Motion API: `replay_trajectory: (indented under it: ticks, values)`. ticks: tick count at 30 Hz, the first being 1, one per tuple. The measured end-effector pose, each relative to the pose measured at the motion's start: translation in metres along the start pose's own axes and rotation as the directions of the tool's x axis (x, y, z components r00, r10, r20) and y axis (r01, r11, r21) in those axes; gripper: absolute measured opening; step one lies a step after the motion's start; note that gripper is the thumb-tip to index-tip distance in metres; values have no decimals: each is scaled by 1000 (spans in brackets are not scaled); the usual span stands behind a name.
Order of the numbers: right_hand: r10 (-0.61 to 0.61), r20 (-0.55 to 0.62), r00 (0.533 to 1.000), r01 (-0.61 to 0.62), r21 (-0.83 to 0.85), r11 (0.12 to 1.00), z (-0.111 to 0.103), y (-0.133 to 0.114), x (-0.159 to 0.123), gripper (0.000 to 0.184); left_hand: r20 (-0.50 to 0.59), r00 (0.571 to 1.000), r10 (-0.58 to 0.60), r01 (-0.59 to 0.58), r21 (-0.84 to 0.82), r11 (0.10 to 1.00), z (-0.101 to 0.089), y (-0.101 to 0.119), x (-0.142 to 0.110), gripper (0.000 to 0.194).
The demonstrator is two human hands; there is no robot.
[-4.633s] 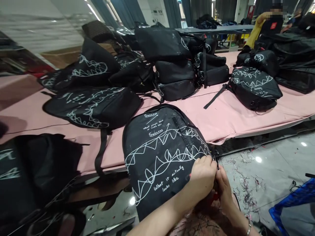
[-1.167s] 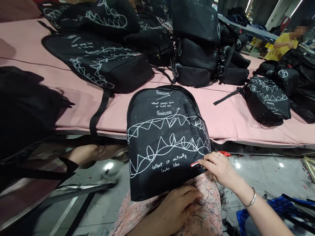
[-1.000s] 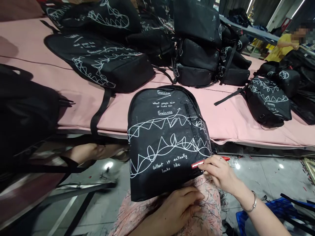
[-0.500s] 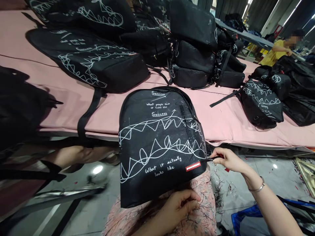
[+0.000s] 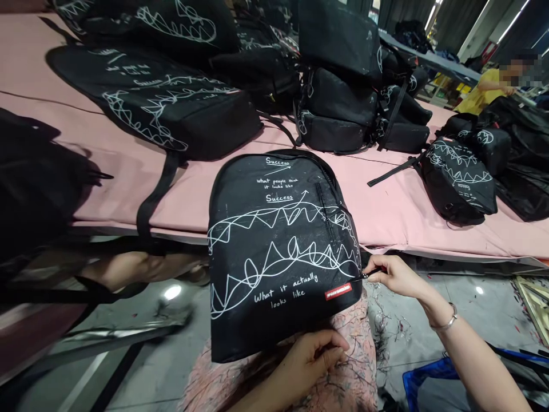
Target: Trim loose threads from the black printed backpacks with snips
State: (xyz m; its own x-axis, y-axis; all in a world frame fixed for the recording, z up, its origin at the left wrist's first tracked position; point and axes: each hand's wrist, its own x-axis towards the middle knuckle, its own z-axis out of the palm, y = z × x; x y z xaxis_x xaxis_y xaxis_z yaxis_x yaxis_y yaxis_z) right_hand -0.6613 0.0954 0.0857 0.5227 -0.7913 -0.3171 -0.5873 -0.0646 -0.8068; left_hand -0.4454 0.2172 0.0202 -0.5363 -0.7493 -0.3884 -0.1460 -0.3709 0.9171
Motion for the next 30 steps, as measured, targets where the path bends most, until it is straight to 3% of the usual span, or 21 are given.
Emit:
replay_trajectory:
  ticks: [7,30]
  values:
    - [2,30,1000,-2,-10,1000,-2,5,-1,17,9,999,31,-32,32,999,0,-2,3,25]
    - [-160,44,986,165,-334,928,27,-36,11,9,-25,997,70,-70,-11,997,-2,12,-2,24]
